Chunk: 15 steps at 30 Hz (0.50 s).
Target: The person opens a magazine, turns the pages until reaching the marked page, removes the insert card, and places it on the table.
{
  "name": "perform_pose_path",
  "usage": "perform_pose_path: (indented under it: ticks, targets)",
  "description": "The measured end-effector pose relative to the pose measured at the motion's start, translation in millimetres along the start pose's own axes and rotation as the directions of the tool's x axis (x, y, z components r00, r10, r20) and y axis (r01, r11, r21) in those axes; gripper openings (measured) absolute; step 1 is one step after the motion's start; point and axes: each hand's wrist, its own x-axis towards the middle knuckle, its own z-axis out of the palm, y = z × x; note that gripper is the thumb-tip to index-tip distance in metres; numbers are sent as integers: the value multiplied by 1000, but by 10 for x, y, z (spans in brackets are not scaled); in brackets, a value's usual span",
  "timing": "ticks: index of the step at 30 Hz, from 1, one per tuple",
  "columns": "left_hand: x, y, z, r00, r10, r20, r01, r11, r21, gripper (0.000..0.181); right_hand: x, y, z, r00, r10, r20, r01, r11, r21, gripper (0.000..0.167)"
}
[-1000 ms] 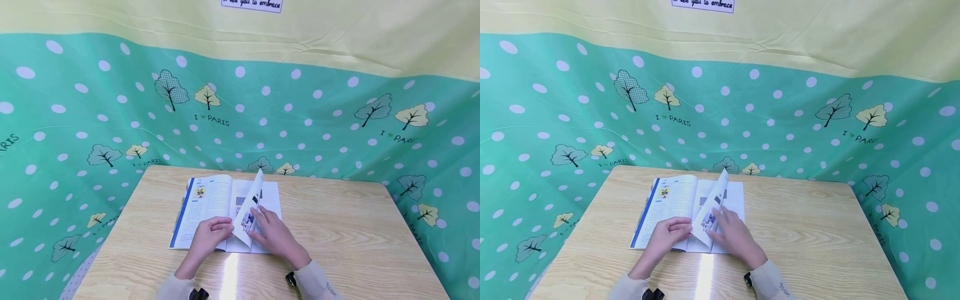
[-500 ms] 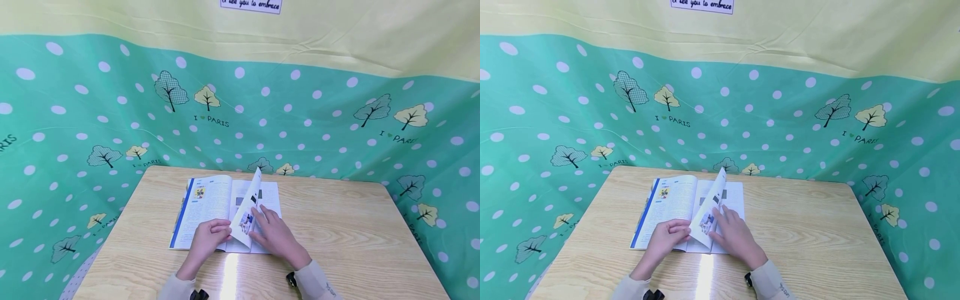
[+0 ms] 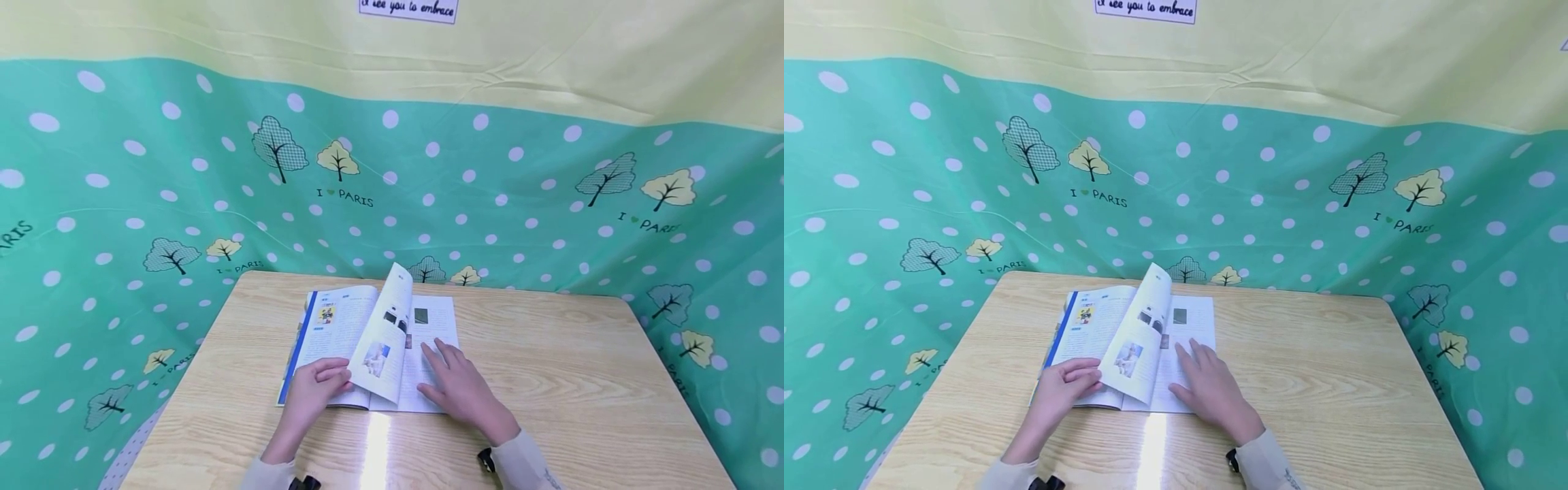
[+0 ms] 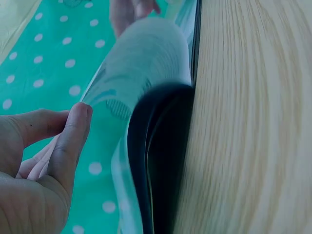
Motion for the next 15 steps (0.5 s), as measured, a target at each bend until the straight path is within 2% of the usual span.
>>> perform_pose_path:
  ticks: [8, 15]
  targets:
    - [-51, -52, -376, 990, -46, -136, 50, 998, 26, 28, -125, 138, 17, 999, 12, 48, -10, 999, -35, 79]
    - [-130, -97, -654, 979, -75, -188, 92, 992, 84, 33, -207, 206, 14, 997, 18, 81, -17, 1000, -10, 87]
